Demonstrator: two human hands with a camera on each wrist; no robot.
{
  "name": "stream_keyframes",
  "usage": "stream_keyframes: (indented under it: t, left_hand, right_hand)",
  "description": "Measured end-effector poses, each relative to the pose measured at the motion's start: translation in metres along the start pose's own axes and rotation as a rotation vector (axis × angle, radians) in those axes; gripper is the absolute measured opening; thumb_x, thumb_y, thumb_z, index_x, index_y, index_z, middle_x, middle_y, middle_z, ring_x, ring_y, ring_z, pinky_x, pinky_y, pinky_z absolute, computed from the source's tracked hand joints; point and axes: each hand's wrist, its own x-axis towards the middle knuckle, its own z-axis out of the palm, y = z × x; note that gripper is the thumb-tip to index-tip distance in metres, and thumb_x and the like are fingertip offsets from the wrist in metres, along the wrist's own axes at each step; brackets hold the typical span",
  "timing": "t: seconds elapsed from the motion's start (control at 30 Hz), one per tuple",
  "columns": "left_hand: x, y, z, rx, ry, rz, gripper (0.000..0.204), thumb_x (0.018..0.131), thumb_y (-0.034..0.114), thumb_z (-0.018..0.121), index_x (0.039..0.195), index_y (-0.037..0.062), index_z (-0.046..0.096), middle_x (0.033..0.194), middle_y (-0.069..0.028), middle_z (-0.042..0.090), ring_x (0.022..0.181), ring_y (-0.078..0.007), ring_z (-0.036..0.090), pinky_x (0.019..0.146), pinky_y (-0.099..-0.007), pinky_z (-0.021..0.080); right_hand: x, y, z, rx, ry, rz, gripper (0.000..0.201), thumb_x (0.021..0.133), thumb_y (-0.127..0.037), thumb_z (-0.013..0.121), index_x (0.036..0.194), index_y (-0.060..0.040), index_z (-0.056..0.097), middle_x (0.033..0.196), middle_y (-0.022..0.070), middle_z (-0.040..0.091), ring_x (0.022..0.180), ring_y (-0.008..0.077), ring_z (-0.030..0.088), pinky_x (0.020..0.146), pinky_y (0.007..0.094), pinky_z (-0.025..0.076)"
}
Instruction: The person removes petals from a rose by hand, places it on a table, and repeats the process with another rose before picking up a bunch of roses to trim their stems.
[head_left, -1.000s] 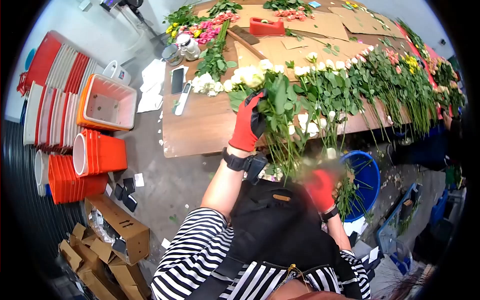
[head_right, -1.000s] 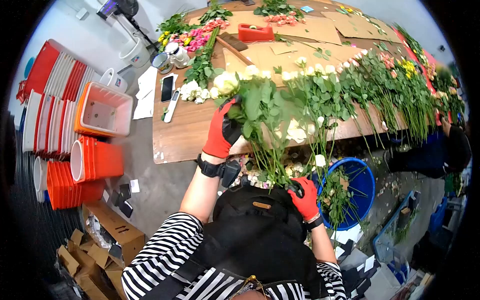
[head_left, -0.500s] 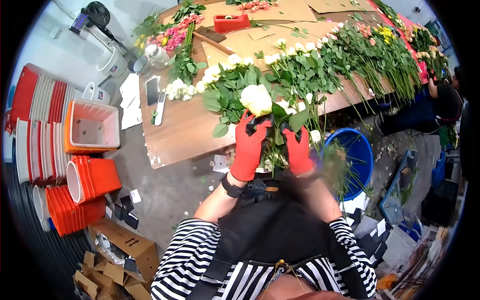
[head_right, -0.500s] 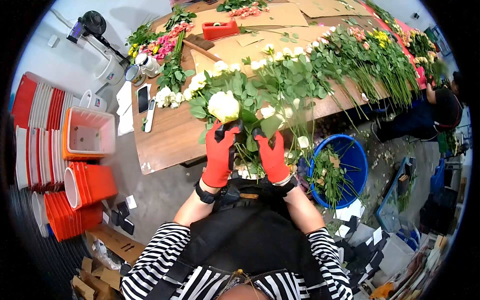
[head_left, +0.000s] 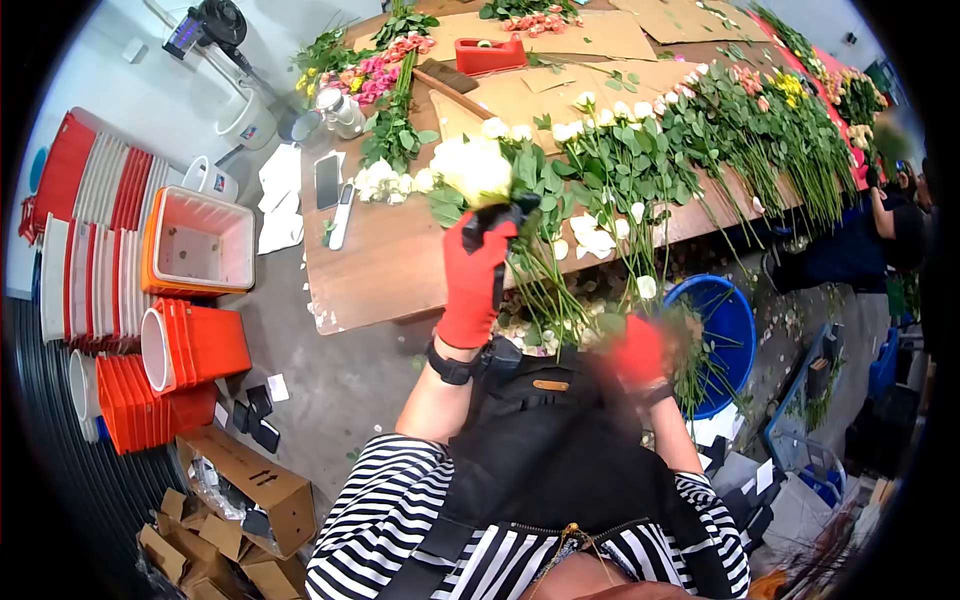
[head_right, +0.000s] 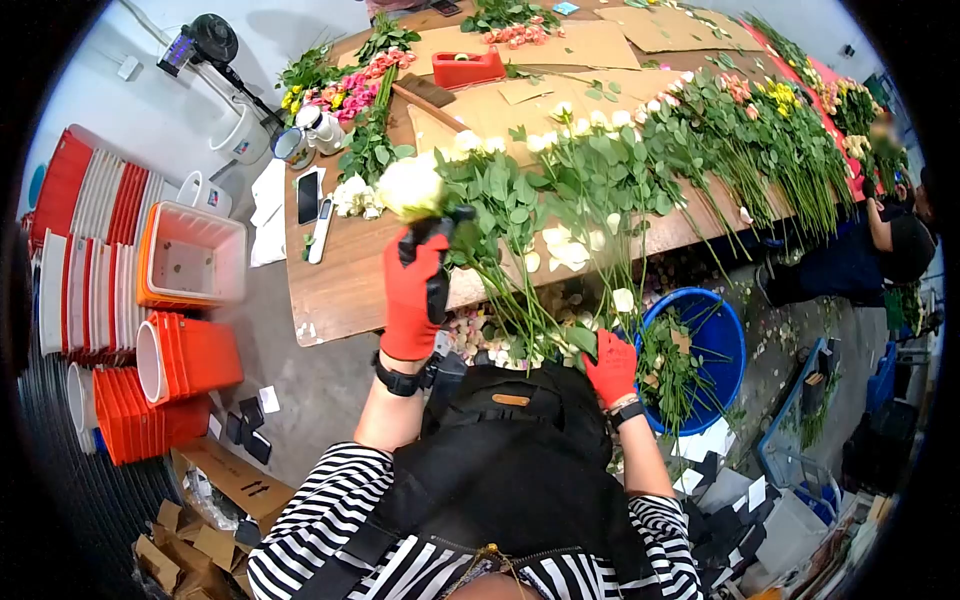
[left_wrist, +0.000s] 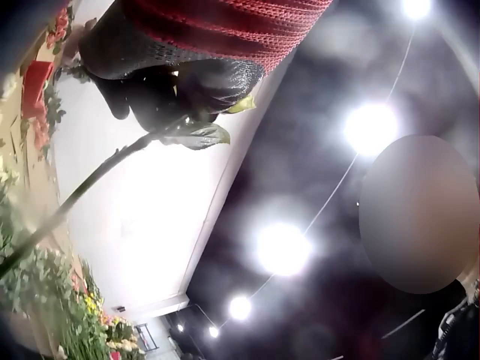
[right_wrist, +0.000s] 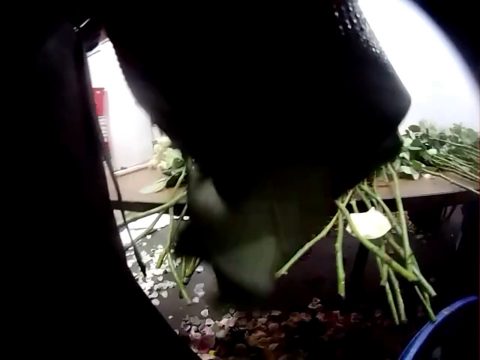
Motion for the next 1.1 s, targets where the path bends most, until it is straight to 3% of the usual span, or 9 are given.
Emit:
stream_keyframes:
  t: [0.07,0.17,0.27,0.37,0.47,0.73,0.87,0.97,1.1]
  left_hand:
    - [-0.007,-0.014,0.007,0.028,-0.086,-0.074,0.027,0.084,0.008,0.062,0.108,-0.0041,0.065,0.091,-0.0022,0.067,0.081,-0.0099,0.058,0.076,-0.0243,0.047]
    - [-0.023,-0.018,0.022,0.045,-0.162,-0.222,0.034,0.082,0.006,0.065,0.113,-0.0070,0.062,0.091,-0.0034,0.068,0.078,-0.0063,0.057,0.071,-0.0218,0.046]
    - [-0.053,-0.029,0.041,0.008,-0.005,-0.283,0.046,0.083,0.008,0.070,0.123,-0.0057,0.053,0.093,-0.0042,0.067,0.077,-0.0076,0.057,0.069,-0.0235,0.048]
    - [-0.064,-0.035,0.046,-0.030,-0.125,-0.356,0.052,0.081,0.004,0.073,0.126,-0.0051,0.049,0.097,-0.0059,0.064,0.077,-0.0074,0.056,0.069,-0.0239,0.048]
    - [-0.075,-0.037,0.045,-0.036,-0.209,-0.370,0.052,0.081,0.004,0.074,0.127,-0.0048,0.050,0.098,-0.0057,0.064,0.081,-0.0079,0.058,0.071,-0.0244,0.049]
    - [-0.067,-0.016,0.044,-0.106,-0.270,-0.226,0.034,0.086,0.005,0.063,0.118,-0.0054,0.061,0.101,-0.0057,0.069,0.088,-0.0082,0.060,0.079,-0.0244,0.049]
    - [-0.059,-0.014,0.040,-0.224,-0.385,-0.269,0.030,0.089,0.010,0.057,0.114,-0.0057,0.062,0.097,-0.0044,0.069,0.085,-0.0085,0.060,0.079,-0.0255,0.048]
    - [-0.055,-0.027,0.032,-0.270,-0.437,-0.267,0.029,0.090,0.013,0.053,0.111,-0.0052,0.063,0.095,-0.0042,0.068,0.084,-0.0093,0.059,0.078,-0.0260,0.048]
    - [-0.053,-0.023,0.033,-0.096,-0.309,-0.204,0.028,0.090,0.008,0.056,0.114,-0.0049,0.061,0.099,-0.0083,0.067,0.089,-0.0127,0.062,0.084,-0.0285,0.049]
  right_hand:
    - [0.004,-0.010,-0.031,-0.115,-0.148,0.026,0.078,0.066,-0.039,0.080,0.133,-0.0130,0.048,0.129,0.0157,0.050,0.115,0.0338,0.050,0.094,0.0490,0.039]
    - [0.025,-0.044,-0.087,-0.086,0.139,-0.095,0.075,0.069,-0.031,0.079,0.135,-0.0117,0.049,0.130,0.0168,0.052,0.118,0.0342,0.050,0.099,0.0474,0.038]
    - [0.054,-0.093,-0.145,0.360,0.382,-0.080,0.067,0.071,-0.020,0.079,0.132,-0.0094,0.054,0.128,0.0151,0.054,0.122,0.0343,0.048,0.103,0.0459,0.036]
    - [0.065,-0.142,-0.194,0.866,0.496,-0.165,0.054,0.073,-0.010,0.076,0.124,-0.0079,0.061,0.127,0.0126,0.057,0.124,0.0331,0.048,0.102,0.0430,0.039]
    - [0.073,-0.174,-0.230,0.591,0.546,-0.281,0.047,0.073,-0.005,0.076,0.119,-0.0067,0.064,0.125,0.0128,0.058,0.123,0.0317,0.050,0.100,0.0410,0.043]
    - [0.080,-0.168,-0.200,1.071,0.537,-0.258,0.037,0.075,0.012,0.067,0.110,-0.0012,0.064,0.120,0.0120,0.058,0.109,0.0230,0.060,0.093,0.0339,0.051]
    - [0.083,-0.158,-0.185,1.776,0.262,0.026,0.036,0.081,0.010,0.058,0.116,0.0001,0.060,0.119,0.0088,0.059,0.107,0.0195,0.060,0.088,0.0266,0.048]
    - [0.084,-0.089,-0.106,1.428,0.442,0.103,0.042,0.082,0.010,0.058,0.123,0.0005,0.055,0.115,0.0086,0.060,0.104,0.0176,0.060,0.086,0.0263,0.049]
    - [0.083,-0.137,-0.173,1.370,0.573,-0.020,0.043,0.084,0.000,0.061,0.127,-0.0001,0.055,0.122,0.0099,0.059,0.114,0.0201,0.055,0.100,0.0313,0.041]
